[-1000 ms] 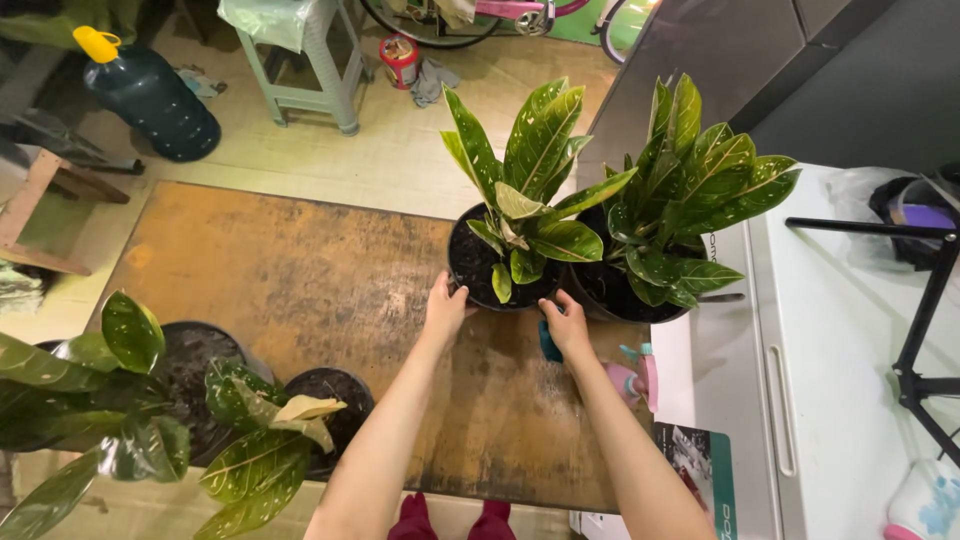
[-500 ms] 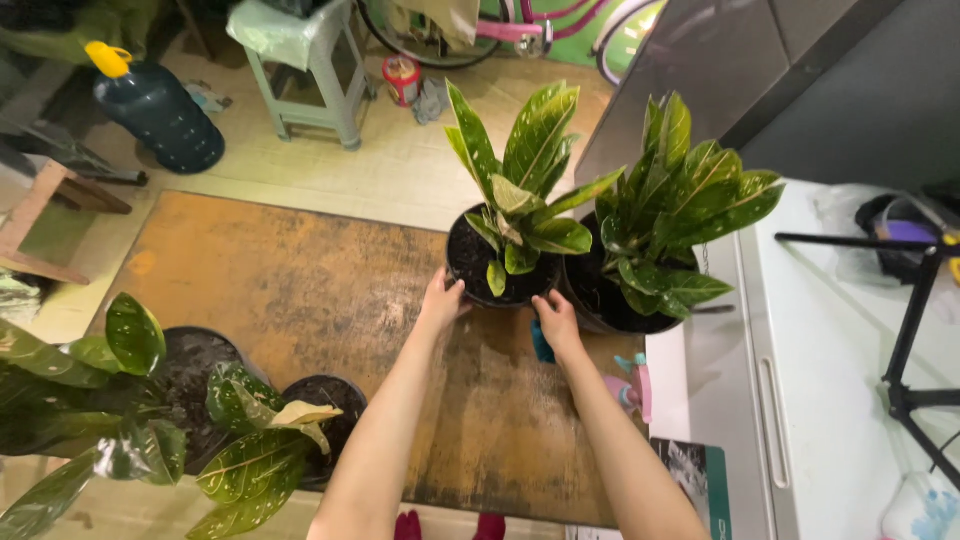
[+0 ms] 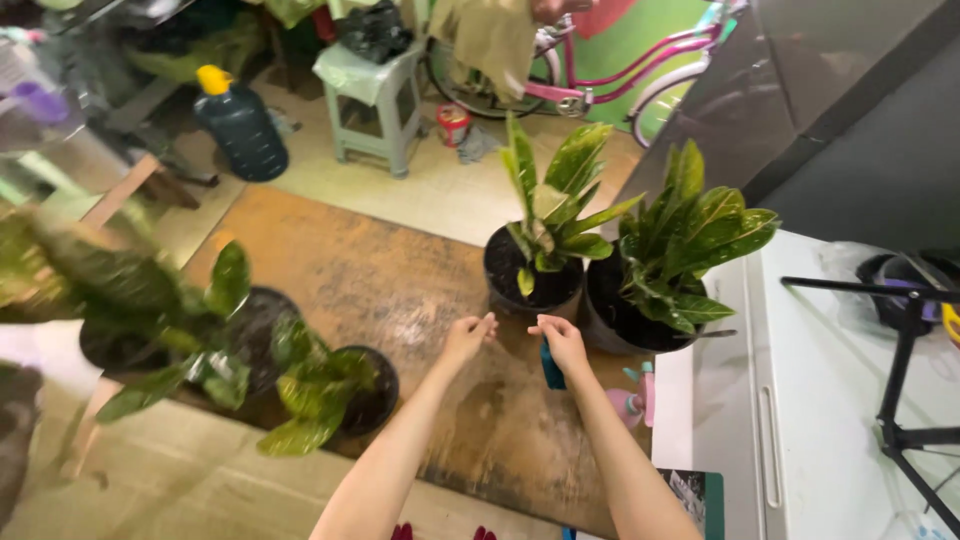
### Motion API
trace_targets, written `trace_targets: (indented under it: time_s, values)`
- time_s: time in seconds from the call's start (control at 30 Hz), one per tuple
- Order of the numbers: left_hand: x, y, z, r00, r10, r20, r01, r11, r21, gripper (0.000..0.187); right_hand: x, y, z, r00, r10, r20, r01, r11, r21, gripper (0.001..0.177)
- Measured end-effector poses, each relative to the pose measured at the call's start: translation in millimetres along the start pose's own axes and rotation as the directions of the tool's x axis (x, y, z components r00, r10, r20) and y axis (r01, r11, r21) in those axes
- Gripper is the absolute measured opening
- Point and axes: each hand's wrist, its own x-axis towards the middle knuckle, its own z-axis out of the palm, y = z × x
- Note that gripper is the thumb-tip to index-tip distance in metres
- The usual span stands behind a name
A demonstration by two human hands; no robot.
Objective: The person wipes the leaves of several potted plants with a blue cloth, then sprays them with a pink spray bottle, and wipes them again. The person handles the plants one at a time on a wooden table.
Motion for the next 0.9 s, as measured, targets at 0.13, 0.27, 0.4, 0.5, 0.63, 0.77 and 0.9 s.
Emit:
trace_targets:
  time_s: [0.13,0.27,0.4,0.5,0.63,0.77,0.9]
  values:
    - [-72.2,32.7,-15.2,0.996,0.066,0.064,-0.046,0.959,-0.279,0.032,2.6,14.1,25.5,0.976,-0.156,0.149,0.15,0.987,0.054,0.025]
    - [-179.7,71.7,-67.5,0.841,-0.117,0.528,0.055,0.99,0.133,0.031,-37.1,-12.8,56.8,0.929,-0.208,0.306,0.201,0.978,0.055,0.024]
    - [-229.6,29.3,-110.1,0.701,-0.378,0.605,0.376,0.916,0.138,0.04,-52.7,-22.1,102.1,0.893,-0.208,0.4,0.253,0.965,-0.064,0.026]
    - [-249.7,-5.6,-146.0,0.593,-0.458,0.662,0.425,0.877,0.226,0.057,-44.7,-8.2,146.2,0.883,-0.162,0.44,0.238,0.963,-0.123,0.025]
    - [-272.0,-32.7,-205.1,0.632,-0.568,0.527,0.542,0.81,0.223,0.056,-42.0,7.9,193.9,0.844,-0.182,0.504,0.289,0.947,-0.142,0.025]
    - [-261.5,-116.8,-237.2,0.794,-0.608,0.028,0.603,0.791,0.102,0.034,-47.5,23.4,219.4,0.847,-0.157,0.508,0.307,0.924,-0.227,0.033]
    - [-219.2,-203.7,-245.3,0.849,-0.251,-0.464,0.345,0.93,0.127,0.043,-48.0,44.1,229.4,0.846,-0.103,0.523,0.309,0.895,-0.323,0.04]
